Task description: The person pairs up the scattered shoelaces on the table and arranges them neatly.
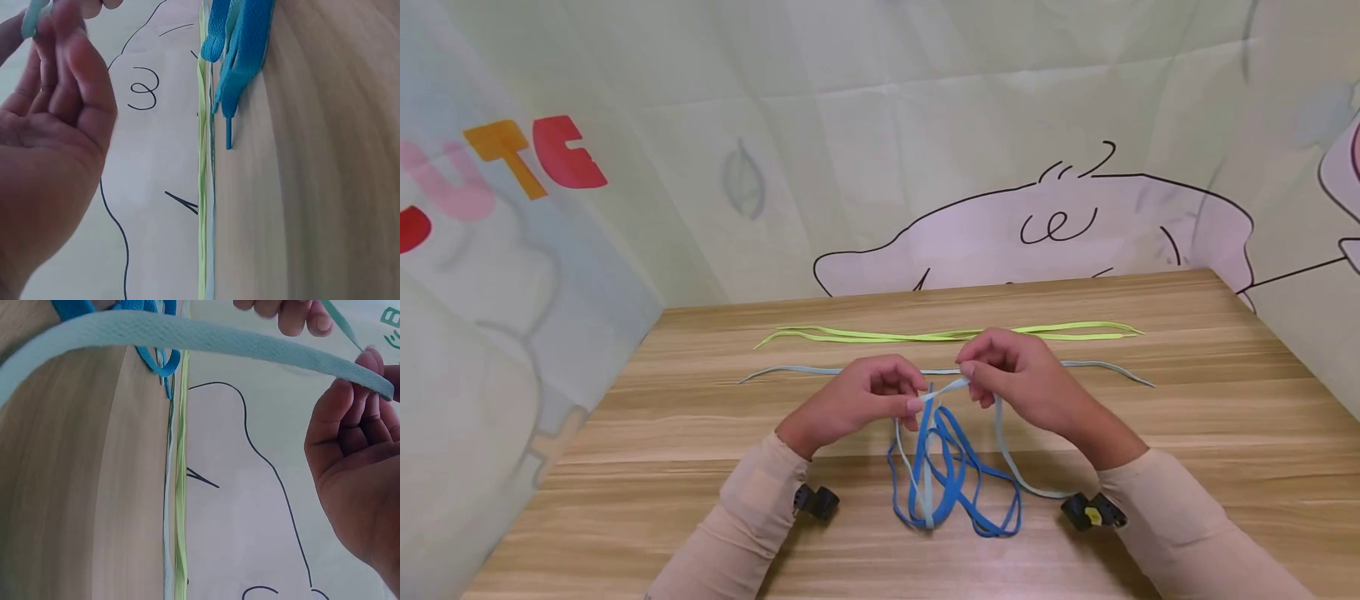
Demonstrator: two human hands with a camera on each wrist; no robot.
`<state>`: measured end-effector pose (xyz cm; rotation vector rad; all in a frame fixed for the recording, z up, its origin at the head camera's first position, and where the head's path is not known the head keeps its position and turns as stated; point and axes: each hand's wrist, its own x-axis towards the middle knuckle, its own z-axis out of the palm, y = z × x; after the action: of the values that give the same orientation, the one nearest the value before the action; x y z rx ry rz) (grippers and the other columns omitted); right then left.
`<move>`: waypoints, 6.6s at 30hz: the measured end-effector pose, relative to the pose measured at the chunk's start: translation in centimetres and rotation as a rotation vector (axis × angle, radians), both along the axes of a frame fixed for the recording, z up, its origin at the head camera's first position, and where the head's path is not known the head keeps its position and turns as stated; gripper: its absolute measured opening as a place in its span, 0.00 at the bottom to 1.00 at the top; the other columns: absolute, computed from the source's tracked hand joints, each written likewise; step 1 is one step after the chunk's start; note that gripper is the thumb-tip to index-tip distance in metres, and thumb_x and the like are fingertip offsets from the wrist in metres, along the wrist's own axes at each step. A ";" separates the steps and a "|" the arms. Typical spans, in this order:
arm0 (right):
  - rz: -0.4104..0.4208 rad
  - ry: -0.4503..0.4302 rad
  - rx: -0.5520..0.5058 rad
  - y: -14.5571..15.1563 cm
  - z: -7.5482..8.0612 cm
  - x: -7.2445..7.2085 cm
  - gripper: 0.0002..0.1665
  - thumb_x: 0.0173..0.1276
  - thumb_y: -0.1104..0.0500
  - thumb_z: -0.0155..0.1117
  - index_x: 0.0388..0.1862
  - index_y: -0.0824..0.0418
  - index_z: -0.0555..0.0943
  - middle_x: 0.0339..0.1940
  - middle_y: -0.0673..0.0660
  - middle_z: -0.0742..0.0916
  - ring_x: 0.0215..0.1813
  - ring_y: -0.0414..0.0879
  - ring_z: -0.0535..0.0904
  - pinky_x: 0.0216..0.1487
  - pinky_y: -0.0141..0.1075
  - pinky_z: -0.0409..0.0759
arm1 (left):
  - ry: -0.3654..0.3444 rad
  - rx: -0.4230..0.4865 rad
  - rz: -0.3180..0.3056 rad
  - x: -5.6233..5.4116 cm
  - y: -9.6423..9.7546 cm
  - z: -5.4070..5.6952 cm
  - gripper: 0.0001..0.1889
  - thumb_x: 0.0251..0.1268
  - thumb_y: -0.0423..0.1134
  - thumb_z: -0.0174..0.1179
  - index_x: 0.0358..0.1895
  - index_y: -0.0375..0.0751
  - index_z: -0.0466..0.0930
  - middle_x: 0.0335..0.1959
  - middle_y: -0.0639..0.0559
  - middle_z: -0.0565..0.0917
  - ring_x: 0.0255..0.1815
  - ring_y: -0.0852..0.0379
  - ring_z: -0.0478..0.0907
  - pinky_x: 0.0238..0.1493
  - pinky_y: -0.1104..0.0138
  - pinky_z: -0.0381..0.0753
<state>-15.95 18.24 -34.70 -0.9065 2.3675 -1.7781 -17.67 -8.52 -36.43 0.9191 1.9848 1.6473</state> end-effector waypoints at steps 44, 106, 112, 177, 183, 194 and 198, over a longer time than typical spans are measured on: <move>-0.200 -0.185 -0.034 1.1 -1.1 -1.5 0.14 0.77 0.60 0.57 0.52 0.70 0.78 0.34 0.56 0.82 0.27 0.46 0.73 0.27 0.35 0.73 | 0.036 0.199 0.307 -0.8 -1.3 0.0 0.12 0.74 0.36 0.58 0.50 0.28 0.78 0.32 0.45 0.79 0.30 0.53 0.78 0.38 0.60 0.81; -0.246 -0.034 0.075 1.9 -0.8 -1.5 0.14 0.78 0.51 0.58 0.47 0.61 0.82 0.35 0.56 0.89 0.27 0.51 0.81 0.28 0.39 0.79 | -0.151 0.455 0.358 -1.6 -2.7 0.1 0.04 0.73 0.32 0.54 0.43 0.39 0.79 0.25 0.53 0.74 0.26 0.58 0.74 0.34 0.69 0.77; -0.324 0.028 -0.023 2.2 -0.6 -1.6 0.14 0.79 0.53 0.57 0.44 0.64 0.80 0.29 0.59 0.86 0.25 0.49 0.78 0.26 0.36 0.79 | -0.125 0.406 0.319 -1.5 -3.3 0.6 0.05 0.73 0.34 0.54 0.44 0.39 0.79 0.26 0.51 0.76 0.28 0.56 0.76 0.36 0.67 0.79; -0.472 -0.101 -0.501 5.0 -0.7 -3.1 0.09 0.71 0.60 0.67 0.32 0.64 0.82 0.18 0.53 0.81 0.20 0.43 0.73 0.21 0.31 0.74 | -0.104 0.618 0.244 -2.3 -8.3 1.7 0.16 0.76 0.31 0.42 0.34 0.43 0.80 0.25 0.54 0.80 0.29 0.56 0.77 0.40 0.66 0.76; -0.445 -0.103 -0.518 5.1 -0.6 -3.1 0.08 0.71 0.62 0.66 0.32 0.65 0.83 0.19 0.54 0.81 0.20 0.43 0.73 0.20 0.30 0.74 | -0.146 0.609 0.372 -2.5 -9.0 1.7 0.14 0.74 0.28 0.46 0.36 0.43 0.83 0.28 0.52 0.80 0.30 0.56 0.77 0.38 0.67 0.77; -0.421 -0.113 -0.532 5.3 -0.9 -3.3 0.06 0.71 0.65 0.66 0.34 0.66 0.83 0.20 0.54 0.82 0.21 0.42 0.73 0.20 0.30 0.74 | -0.167 0.556 0.537 -3.2 -9.5 1.2 0.11 0.74 0.25 0.50 0.43 0.38 0.83 0.33 0.49 0.81 0.29 0.59 0.78 0.33 0.69 0.76; -0.400 -0.121 -0.545 5.4 -1.0 -3.4 0.04 0.71 0.66 0.65 0.35 0.68 0.83 0.21 0.54 0.82 0.21 0.41 0.74 0.20 0.30 0.74 | -0.195 0.530 0.595 -3.5 -9.7 1.1 0.08 0.73 0.26 0.53 0.44 0.38 0.81 0.35 0.49 0.81 0.30 0.59 0.78 0.32 0.71 0.76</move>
<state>-19.35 23.65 -35.66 -0.3341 2.1265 -2.6192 -21.17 -18.21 -35.34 0.2888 1.8131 2.5594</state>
